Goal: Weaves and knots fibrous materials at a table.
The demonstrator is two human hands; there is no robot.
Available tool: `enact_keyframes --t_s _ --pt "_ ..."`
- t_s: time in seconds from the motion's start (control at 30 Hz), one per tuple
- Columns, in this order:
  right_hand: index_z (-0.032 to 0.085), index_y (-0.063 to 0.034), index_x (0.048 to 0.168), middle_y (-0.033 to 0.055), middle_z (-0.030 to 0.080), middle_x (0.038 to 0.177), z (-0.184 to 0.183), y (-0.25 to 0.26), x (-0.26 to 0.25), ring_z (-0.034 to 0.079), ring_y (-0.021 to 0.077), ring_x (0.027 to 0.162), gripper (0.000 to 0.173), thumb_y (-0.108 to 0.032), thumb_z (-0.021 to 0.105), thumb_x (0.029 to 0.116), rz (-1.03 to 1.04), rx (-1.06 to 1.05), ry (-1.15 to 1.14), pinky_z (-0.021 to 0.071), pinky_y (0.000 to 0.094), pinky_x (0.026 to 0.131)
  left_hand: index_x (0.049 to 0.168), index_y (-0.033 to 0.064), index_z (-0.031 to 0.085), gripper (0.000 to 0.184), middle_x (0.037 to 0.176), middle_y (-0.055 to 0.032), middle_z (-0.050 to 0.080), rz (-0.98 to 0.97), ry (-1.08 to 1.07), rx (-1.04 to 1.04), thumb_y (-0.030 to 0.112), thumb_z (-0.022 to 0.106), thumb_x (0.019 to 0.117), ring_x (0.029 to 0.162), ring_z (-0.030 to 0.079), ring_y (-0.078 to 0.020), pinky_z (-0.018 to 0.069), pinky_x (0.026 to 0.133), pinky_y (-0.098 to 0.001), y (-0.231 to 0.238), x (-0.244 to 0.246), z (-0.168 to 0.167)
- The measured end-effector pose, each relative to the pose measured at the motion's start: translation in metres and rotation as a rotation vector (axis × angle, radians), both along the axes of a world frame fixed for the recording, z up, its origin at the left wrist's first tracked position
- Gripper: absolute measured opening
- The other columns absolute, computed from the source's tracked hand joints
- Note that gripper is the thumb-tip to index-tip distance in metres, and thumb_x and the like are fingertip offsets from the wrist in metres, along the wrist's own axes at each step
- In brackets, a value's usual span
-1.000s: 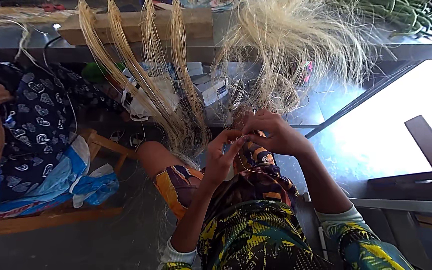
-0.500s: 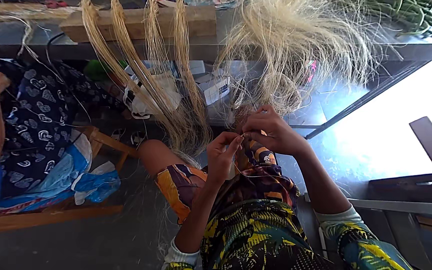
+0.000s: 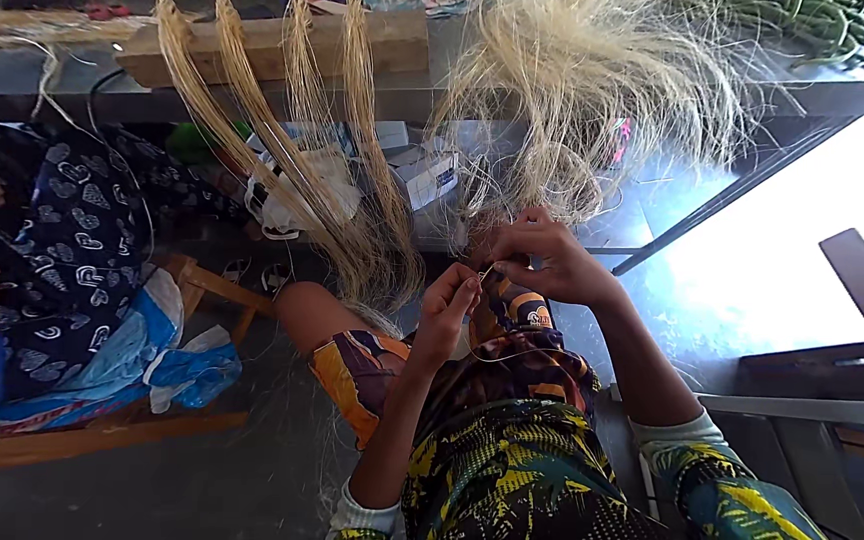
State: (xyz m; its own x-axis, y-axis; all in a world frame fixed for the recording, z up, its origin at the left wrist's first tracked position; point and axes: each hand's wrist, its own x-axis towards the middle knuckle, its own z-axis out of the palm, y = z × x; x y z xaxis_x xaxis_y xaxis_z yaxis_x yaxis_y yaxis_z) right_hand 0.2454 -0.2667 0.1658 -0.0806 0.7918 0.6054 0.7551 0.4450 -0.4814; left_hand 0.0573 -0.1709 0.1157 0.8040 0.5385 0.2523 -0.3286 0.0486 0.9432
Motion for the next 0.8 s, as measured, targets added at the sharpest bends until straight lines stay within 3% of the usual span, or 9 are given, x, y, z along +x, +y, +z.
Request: enact_keyframes --t_s 0.13,0.27,0.43,0.57,0.67,0.8 --pt "0.069 -0.0074 0.084 0.0013 0.062 0.073 0.005 0.003 -0.005 0.058 0.0131 0.071 0.004 -0.01 0.066 0.0855 -0.032 0.045 -0.223 0.0407 0.0458 0.088 0.083 0.0191 0.058 0.022 0.073 0.0135 0.051 -0.025 0.008 0.052 0.007 0.045 0.0962 0.068 0.049 0.0039 0.0427 0.066 -0.0153 0.001 -0.001 0.0" --pt "0.072 -0.0085 0.088 0.0028 0.064 0.077 0.013 0.003 -0.008 0.062 0.0183 0.075 0.007 -0.015 0.068 0.0873 -0.045 0.094 -0.392 0.0411 0.0496 0.09 0.08 0.0197 0.059 0.02 0.074 0.0128 0.052 0.004 -0.019 0.066 0.007 0.049 0.0927 0.07 0.05 0.0032 0.0439 0.067 -0.0161 0.005 -0.005 0.001" --pt "0.072 -0.0051 0.102 0.0013 0.068 0.089 0.003 -0.002 -0.004 0.062 0.0106 0.084 0.017 -0.014 0.063 0.0913 -0.045 0.066 -0.046 0.044 0.0424 0.095 0.082 0.023 0.06 0.019 0.076 0.0139 0.053 0.05 -0.059 0.042 0.012 0.051 0.0944 0.071 0.051 0.003 0.0448 0.068 -0.0163 0.006 -0.009 0.001" --pt "0.07 -0.0024 0.111 0.0004 0.069 0.092 -0.01 -0.001 -0.014 0.063 0.0087 0.087 0.023 -0.014 0.065 0.0914 -0.02 0.04 0.181 0.0511 0.039 0.092 0.082 0.0228 0.059 0.018 0.077 0.0134 0.053 0.06 -0.072 0.017 0.014 0.052 0.0951 0.072 0.052 0.0026 0.0454 0.068 -0.0162 0.007 -0.01 -0.001" --pt "0.07 -0.0014 0.108 0.0015 0.07 0.092 -0.015 0.003 -0.024 0.065 0.0074 0.085 0.02 -0.012 0.066 0.0908 -0.003 0.0 0.301 0.0562 0.0322 0.085 0.082 0.0218 0.06 0.019 0.076 0.0132 0.053 0.068 -0.069 0.016 0.012 0.051 0.0948 0.071 0.052 0.0026 0.0459 0.069 -0.0162 0.006 -0.009 0.002" --pt "0.069 -0.0014 0.102 0.0013 0.069 0.089 -0.019 0.009 -0.032 0.063 0.0069 0.081 0.015 -0.011 0.067 0.0913 -0.021 0.038 0.353 0.0549 0.0302 0.08 0.082 0.0199 0.059 0.019 0.073 0.0128 0.052 0.087 -0.052 0.066 0.01 0.05 0.0954 0.068 0.05 0.0032 0.0437 0.065 -0.0155 0.005 -0.008 0.003"
